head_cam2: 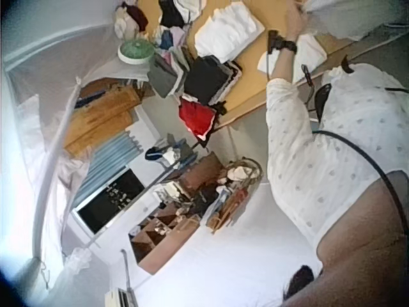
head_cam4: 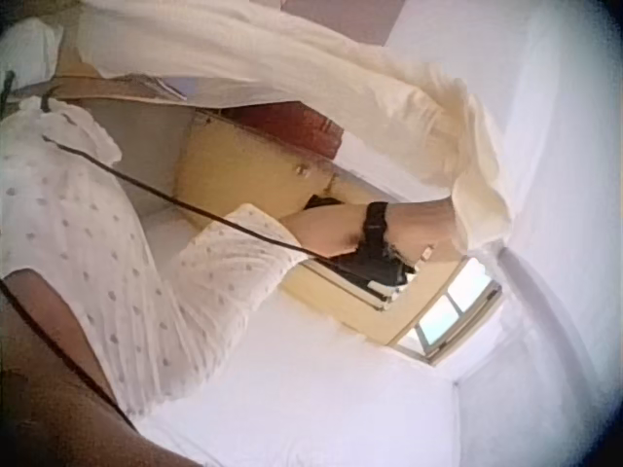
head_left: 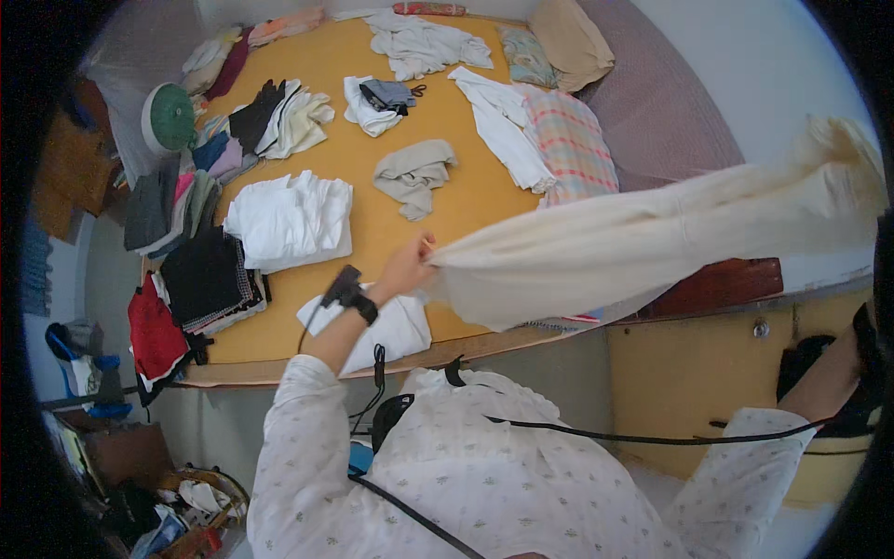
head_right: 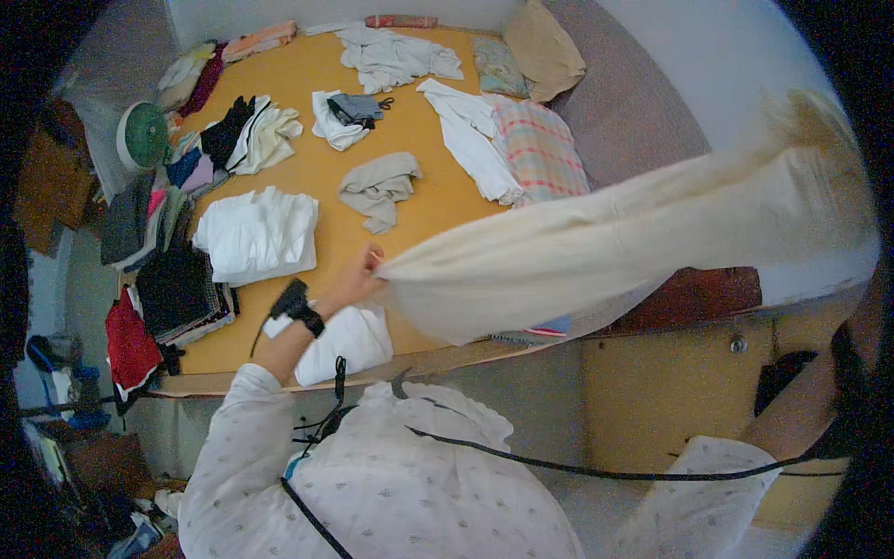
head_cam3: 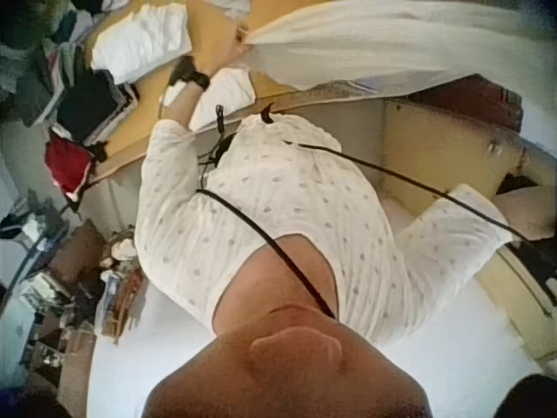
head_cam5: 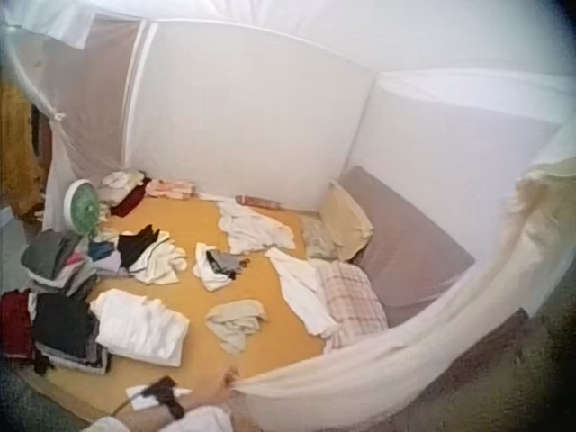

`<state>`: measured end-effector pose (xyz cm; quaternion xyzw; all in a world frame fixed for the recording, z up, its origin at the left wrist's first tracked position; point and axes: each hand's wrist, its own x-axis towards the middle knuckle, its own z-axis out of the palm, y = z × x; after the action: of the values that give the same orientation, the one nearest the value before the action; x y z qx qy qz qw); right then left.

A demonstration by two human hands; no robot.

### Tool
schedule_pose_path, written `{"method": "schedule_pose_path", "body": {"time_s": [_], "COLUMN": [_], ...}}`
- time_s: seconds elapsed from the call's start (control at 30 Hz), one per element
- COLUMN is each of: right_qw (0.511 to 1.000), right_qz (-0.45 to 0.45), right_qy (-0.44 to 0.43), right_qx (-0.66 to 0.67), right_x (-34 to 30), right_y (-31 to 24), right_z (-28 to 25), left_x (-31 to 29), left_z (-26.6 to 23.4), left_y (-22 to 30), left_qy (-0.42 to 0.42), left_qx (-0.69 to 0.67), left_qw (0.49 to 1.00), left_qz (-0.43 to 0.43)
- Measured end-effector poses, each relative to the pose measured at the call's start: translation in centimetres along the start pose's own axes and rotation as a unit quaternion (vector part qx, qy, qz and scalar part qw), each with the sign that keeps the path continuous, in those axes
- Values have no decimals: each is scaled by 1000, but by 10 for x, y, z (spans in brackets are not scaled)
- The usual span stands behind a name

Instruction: Folding various items of clothing on a bed.

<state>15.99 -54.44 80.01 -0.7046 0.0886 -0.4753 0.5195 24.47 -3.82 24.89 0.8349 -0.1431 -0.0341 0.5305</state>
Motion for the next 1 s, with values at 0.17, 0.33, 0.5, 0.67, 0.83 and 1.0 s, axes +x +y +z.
{"method": "schedule_pose_path", "body": {"time_s": [0.17,0.33,0.5,0.67,0.83,1.0], "right_qw": [1000,999,998,993,996,997], "right_qz": [1,14,36,83,57,-12], "right_qy": [27,37,28,-9,-34,48], "right_qx": [-13,3,38,85,62,-54], "right_x": [-15,-19,-5,11,-4,-46], "right_y": [0,11,33,54,62,85], "right_z": [-14,3,47,156,175,72], "left_x": [52,89,129,165,226,260], "left_z": [-87,-152,-128,-95,-137,-218], "left_y": [23,42,28,-76,-101,-38], "left_qy": [-71,-43,-94,-30,183,310], "left_qx": [124,239,-15,-27,148,181], "left_qw": [989,969,976,980,971,930], "left_qz": [35,48,-197,-194,-48,73]}}
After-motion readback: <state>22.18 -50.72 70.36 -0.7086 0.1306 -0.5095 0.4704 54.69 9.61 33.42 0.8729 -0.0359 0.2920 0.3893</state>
